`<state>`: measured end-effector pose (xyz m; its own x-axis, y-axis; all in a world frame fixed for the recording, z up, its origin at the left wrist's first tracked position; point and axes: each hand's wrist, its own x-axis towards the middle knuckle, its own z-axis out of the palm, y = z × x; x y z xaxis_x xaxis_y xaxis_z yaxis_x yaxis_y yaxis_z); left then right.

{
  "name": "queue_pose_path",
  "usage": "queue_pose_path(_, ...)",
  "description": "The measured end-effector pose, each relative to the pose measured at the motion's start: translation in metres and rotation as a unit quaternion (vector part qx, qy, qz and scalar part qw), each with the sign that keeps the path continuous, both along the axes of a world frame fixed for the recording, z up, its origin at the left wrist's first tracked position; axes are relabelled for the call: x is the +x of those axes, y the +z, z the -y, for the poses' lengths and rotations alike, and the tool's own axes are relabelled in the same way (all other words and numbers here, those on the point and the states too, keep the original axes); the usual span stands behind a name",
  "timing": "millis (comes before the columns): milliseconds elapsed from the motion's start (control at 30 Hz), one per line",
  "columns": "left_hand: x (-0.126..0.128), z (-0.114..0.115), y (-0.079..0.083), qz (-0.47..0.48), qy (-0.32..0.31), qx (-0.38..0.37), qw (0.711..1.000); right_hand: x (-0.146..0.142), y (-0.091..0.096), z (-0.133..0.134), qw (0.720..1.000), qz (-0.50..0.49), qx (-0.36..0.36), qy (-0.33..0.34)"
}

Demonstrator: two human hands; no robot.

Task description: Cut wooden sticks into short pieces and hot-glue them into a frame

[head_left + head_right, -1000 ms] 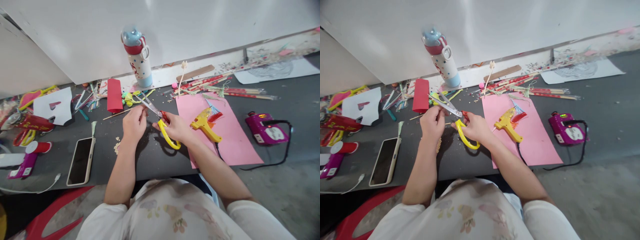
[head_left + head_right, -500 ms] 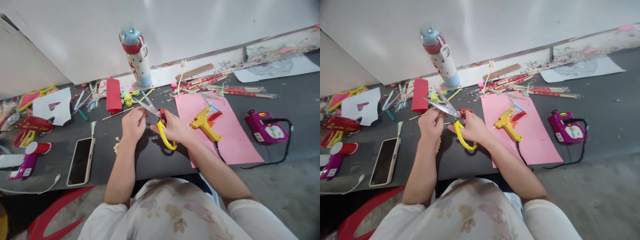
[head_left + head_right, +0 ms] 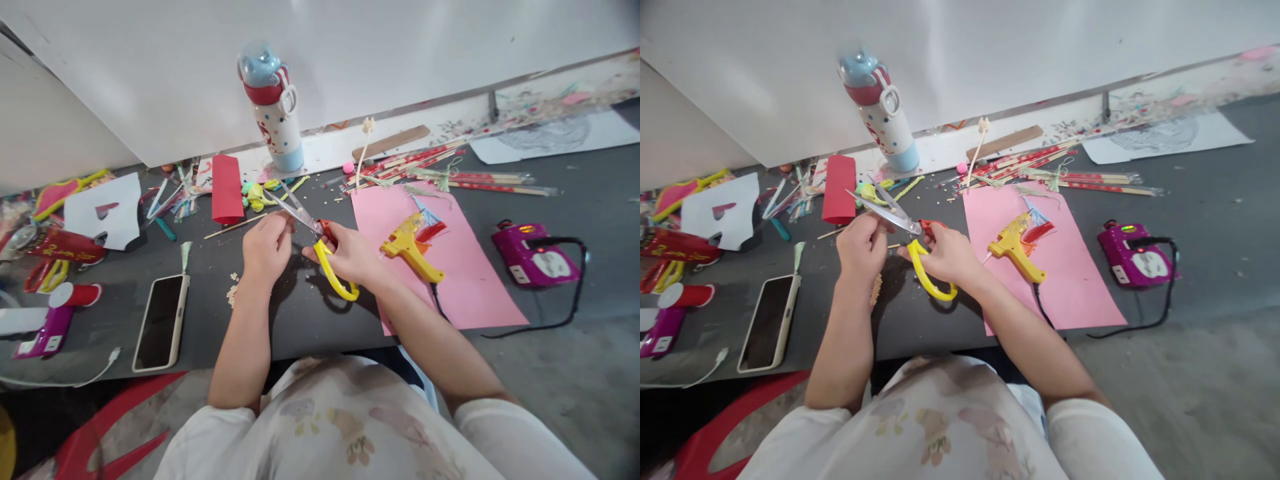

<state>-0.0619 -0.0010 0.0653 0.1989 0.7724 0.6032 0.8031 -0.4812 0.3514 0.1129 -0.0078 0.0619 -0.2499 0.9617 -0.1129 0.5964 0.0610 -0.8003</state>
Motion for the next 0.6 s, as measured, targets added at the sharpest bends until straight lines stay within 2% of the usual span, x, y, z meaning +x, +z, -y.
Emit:
queue_pose_path(333, 0.000, -0.001, -0.008, -0.005, 0.002, 0.034, 0.999, 0.000, 0.002, 0.002, 1.000, -0.003, 0.008, -0.004)
queue_pose_path(600, 0.000, 0.000, 0.006, 0.027, -0.062, -0.003, 0.998, -0.001, -0.008, 0.001, 0.998, -0.019, 0.049, 0.020)
